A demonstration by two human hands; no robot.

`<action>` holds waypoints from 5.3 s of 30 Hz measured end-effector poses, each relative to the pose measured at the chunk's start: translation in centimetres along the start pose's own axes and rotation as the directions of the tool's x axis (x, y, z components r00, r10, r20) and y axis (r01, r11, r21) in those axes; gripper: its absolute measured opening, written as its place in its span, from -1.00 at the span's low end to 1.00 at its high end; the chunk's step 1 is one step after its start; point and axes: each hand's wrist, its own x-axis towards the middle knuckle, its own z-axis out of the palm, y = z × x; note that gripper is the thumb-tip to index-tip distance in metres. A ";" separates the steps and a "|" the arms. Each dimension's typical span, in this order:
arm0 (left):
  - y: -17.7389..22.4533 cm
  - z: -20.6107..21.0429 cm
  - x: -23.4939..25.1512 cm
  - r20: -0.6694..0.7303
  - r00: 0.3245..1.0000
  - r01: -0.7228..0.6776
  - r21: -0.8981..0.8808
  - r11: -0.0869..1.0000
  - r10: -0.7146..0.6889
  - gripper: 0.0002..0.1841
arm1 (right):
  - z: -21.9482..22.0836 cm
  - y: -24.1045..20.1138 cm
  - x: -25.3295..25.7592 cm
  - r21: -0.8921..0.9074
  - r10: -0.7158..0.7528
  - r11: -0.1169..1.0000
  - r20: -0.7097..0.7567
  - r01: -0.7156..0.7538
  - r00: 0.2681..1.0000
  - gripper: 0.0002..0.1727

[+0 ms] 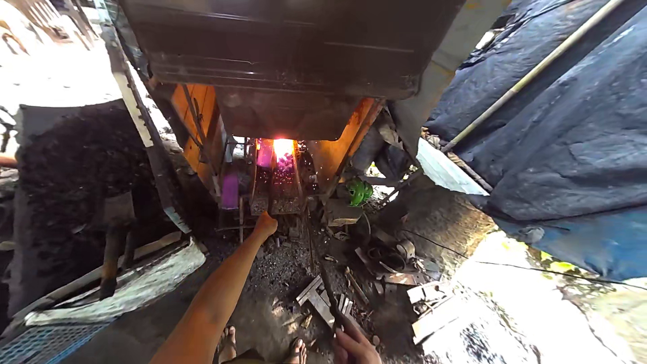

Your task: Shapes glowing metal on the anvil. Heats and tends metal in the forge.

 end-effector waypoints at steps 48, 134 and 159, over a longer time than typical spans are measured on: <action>-0.4 -0.9 0.2 0.079 0.996 -0.005 -0.281 0.960 0.028 -0.40 | 25.1 -19.2 7.0 -0.478 -0.433 -0.788 -0.017 -0.388 0.901 -0.15; -1.0 -5.9 -5.9 0.113 0.991 0.121 -0.447 0.886 -0.078 -0.46 | 0.1 -10.8 3.6 -0.996 -0.259 0.017 0.083 0.091 0.962 -0.35; -1.1 -4.2 -2.2 0.174 0.982 0.149 -0.466 0.872 -0.075 -0.51 | -0.6 -21.7 7.2 -0.972 -0.140 0.187 0.120 0.145 0.983 -0.37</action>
